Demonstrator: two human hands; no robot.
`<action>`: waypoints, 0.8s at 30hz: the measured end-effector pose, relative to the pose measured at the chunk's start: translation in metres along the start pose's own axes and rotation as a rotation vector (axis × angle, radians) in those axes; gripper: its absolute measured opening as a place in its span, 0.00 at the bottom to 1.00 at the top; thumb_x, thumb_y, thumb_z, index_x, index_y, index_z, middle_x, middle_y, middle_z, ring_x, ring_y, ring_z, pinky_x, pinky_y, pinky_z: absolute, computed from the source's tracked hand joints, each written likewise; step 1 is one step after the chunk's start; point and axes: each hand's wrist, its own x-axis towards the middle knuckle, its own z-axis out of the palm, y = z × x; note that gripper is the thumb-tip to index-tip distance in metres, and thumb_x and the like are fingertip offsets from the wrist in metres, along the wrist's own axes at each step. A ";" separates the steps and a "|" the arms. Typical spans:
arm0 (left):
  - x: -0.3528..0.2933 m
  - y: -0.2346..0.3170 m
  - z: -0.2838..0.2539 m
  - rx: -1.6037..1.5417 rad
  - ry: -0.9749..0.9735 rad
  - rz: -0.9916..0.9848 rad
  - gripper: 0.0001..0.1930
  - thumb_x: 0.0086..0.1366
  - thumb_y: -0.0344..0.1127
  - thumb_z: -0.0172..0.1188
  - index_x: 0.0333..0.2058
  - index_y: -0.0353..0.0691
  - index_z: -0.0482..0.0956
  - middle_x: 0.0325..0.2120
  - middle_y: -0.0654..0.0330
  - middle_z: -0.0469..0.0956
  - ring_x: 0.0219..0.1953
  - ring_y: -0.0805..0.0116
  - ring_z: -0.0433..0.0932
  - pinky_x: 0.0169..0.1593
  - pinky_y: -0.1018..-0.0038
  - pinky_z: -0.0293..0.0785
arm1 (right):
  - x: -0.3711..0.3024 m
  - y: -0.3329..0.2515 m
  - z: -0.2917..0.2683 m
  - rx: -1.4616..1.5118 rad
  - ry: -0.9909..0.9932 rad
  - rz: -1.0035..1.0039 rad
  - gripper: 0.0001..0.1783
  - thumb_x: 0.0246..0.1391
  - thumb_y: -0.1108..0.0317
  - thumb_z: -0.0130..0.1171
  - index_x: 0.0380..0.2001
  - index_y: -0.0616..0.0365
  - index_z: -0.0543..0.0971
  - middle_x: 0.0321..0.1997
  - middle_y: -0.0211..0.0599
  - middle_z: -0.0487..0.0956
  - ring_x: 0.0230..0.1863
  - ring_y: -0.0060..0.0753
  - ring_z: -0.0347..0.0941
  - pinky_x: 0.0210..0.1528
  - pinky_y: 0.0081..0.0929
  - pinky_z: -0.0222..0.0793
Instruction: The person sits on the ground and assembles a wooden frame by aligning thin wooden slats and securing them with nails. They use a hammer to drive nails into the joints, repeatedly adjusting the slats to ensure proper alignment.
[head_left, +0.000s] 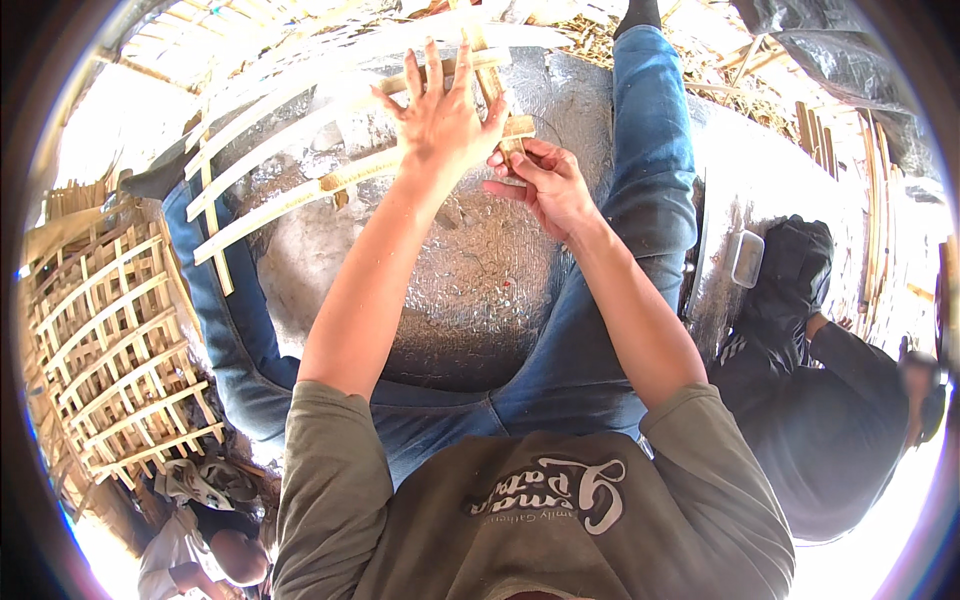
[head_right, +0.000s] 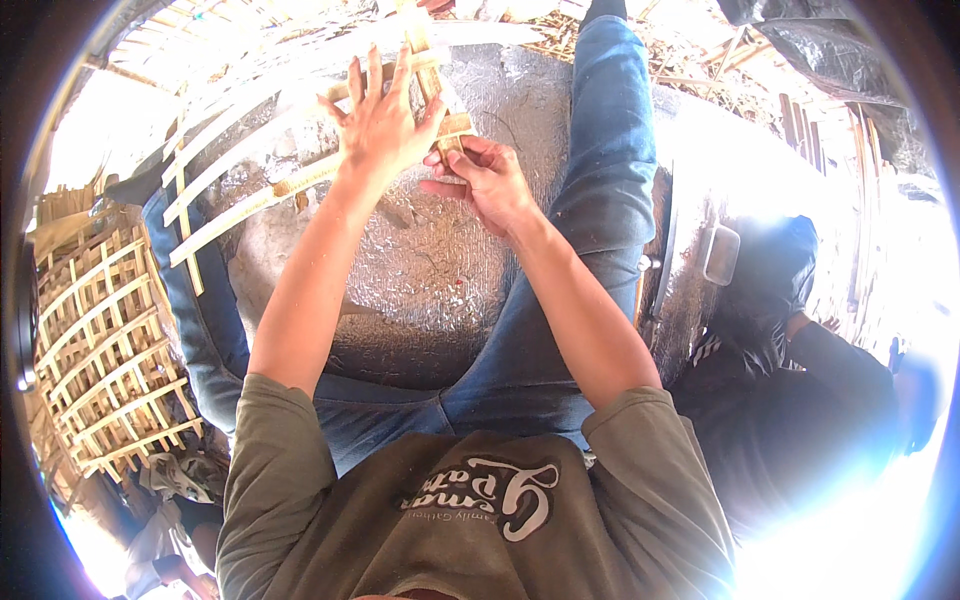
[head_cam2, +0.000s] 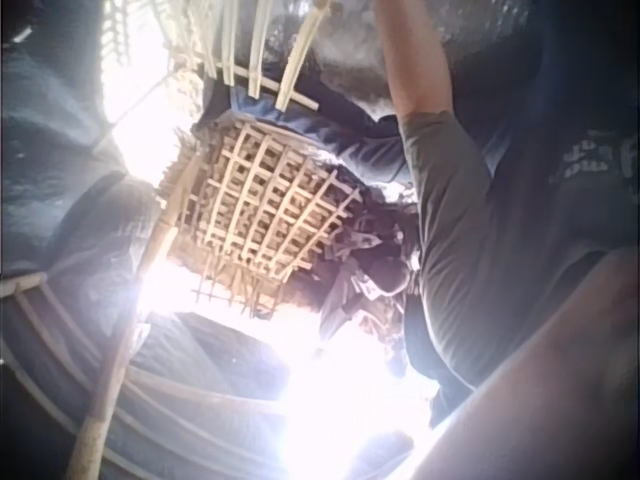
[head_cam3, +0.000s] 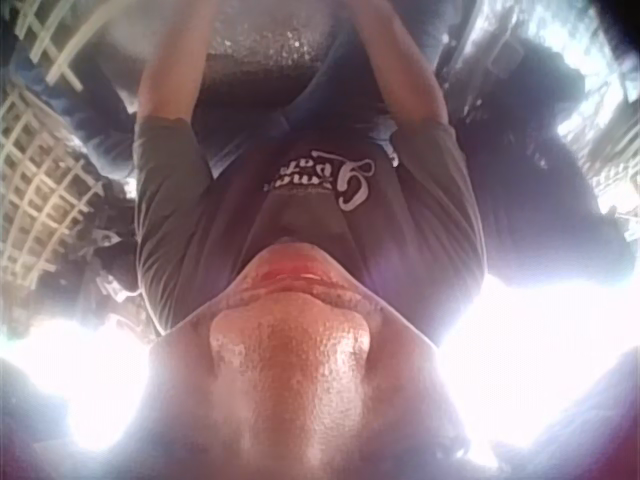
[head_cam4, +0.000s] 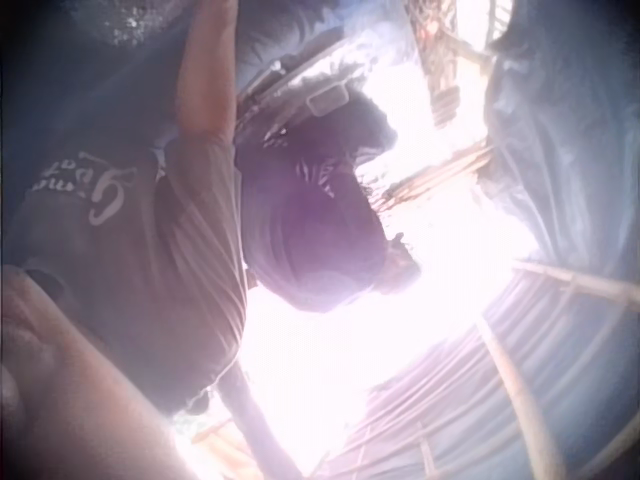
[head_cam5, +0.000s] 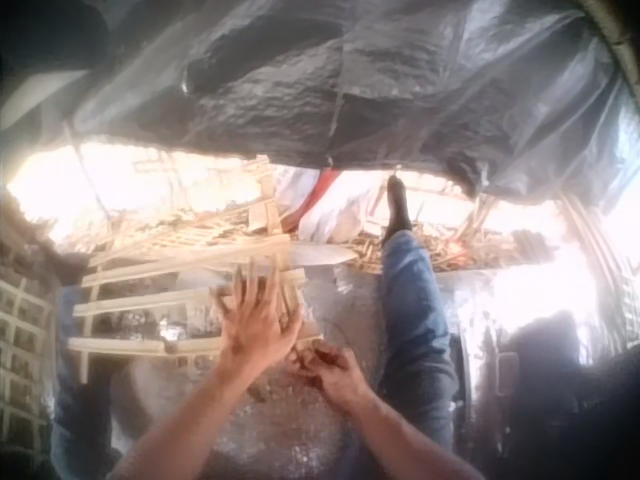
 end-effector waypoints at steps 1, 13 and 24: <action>0.003 0.000 -0.002 -0.001 0.009 0.004 0.43 0.68 0.69 0.42 0.74 0.56 0.46 0.74 0.48 0.43 0.76 0.41 0.38 0.65 0.21 0.28 | 0.002 0.000 -0.001 -0.003 -0.005 -0.012 0.11 0.68 0.71 0.53 0.48 0.67 0.76 0.43 0.35 0.80 0.43 0.22 0.77 0.55 0.39 0.82; 0.009 -0.009 0.010 0.007 -0.022 -0.017 0.43 0.66 0.73 0.41 0.74 0.60 0.46 0.75 0.51 0.42 0.76 0.44 0.39 0.66 0.22 0.31 | 0.010 -0.002 0.003 -0.072 0.024 0.003 0.13 0.69 0.67 0.52 0.47 0.66 0.78 0.43 0.34 0.80 0.43 0.20 0.76 0.51 0.36 0.84; 0.008 -0.007 0.007 0.047 -0.049 -0.018 0.43 0.68 0.71 0.38 0.74 0.57 0.44 0.75 0.50 0.42 0.75 0.43 0.41 0.66 0.23 0.28 | 0.006 -0.011 0.007 -0.149 0.098 0.094 0.14 0.68 0.64 0.55 0.49 0.62 0.79 0.45 0.37 0.83 0.42 0.25 0.79 0.48 0.38 0.84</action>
